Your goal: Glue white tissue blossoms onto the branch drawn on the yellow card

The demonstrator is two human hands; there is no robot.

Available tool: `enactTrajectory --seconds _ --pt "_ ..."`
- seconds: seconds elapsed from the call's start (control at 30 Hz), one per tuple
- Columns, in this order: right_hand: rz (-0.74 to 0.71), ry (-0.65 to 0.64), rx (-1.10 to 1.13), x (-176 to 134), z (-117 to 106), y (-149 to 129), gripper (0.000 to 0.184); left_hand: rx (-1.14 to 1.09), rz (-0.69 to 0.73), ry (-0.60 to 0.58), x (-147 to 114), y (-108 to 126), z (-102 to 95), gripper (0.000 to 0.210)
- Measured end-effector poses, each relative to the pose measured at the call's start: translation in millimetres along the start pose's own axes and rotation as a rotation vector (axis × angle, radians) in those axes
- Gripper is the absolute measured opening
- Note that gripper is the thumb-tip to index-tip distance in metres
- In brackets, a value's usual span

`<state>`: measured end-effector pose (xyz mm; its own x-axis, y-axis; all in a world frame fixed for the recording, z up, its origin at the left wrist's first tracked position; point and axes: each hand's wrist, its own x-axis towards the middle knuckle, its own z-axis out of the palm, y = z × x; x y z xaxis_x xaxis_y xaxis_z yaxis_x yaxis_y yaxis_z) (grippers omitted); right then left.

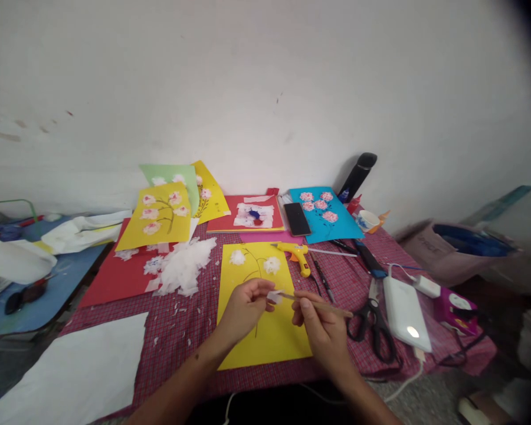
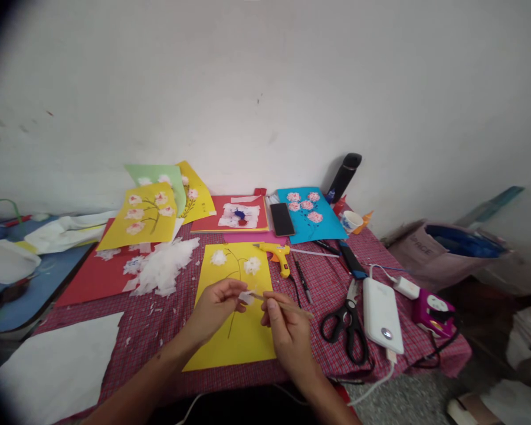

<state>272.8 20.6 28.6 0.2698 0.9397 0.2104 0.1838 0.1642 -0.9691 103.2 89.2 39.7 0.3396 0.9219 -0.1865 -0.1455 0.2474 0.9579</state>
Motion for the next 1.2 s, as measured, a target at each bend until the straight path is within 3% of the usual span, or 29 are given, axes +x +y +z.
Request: enactTrajectory --seconds 0.27,0.67,0.83,0.97,1.1,1.2 --pt "0.153 0.032 0.253 8 1 3 0.028 -0.005 -0.027 0.011 -3 2 -1.8 0.026" --pt "0.169 -0.085 0.377 9 -2 0 0.022 0.118 0.103 -0.059 -7 0 -3.0 0.010" --pt "0.116 -0.183 0.328 13 -11 -5 0.019 0.135 0.122 -0.094 -7 -1 -4.6 0.008" --pt "0.094 -0.140 0.232 18 -11 -4 0.018 0.167 0.129 -0.114 -6 -5 -6.4 0.008" --pt "0.063 -0.063 0.182 20 -7 0 0.022 0.350 0.189 -0.118 -7 -7 -7.6 0.006" --pt "0.090 -0.094 0.218 19 -9 -1 0.016 0.502 0.237 -0.148 -10 -5 -8.2 0.005"
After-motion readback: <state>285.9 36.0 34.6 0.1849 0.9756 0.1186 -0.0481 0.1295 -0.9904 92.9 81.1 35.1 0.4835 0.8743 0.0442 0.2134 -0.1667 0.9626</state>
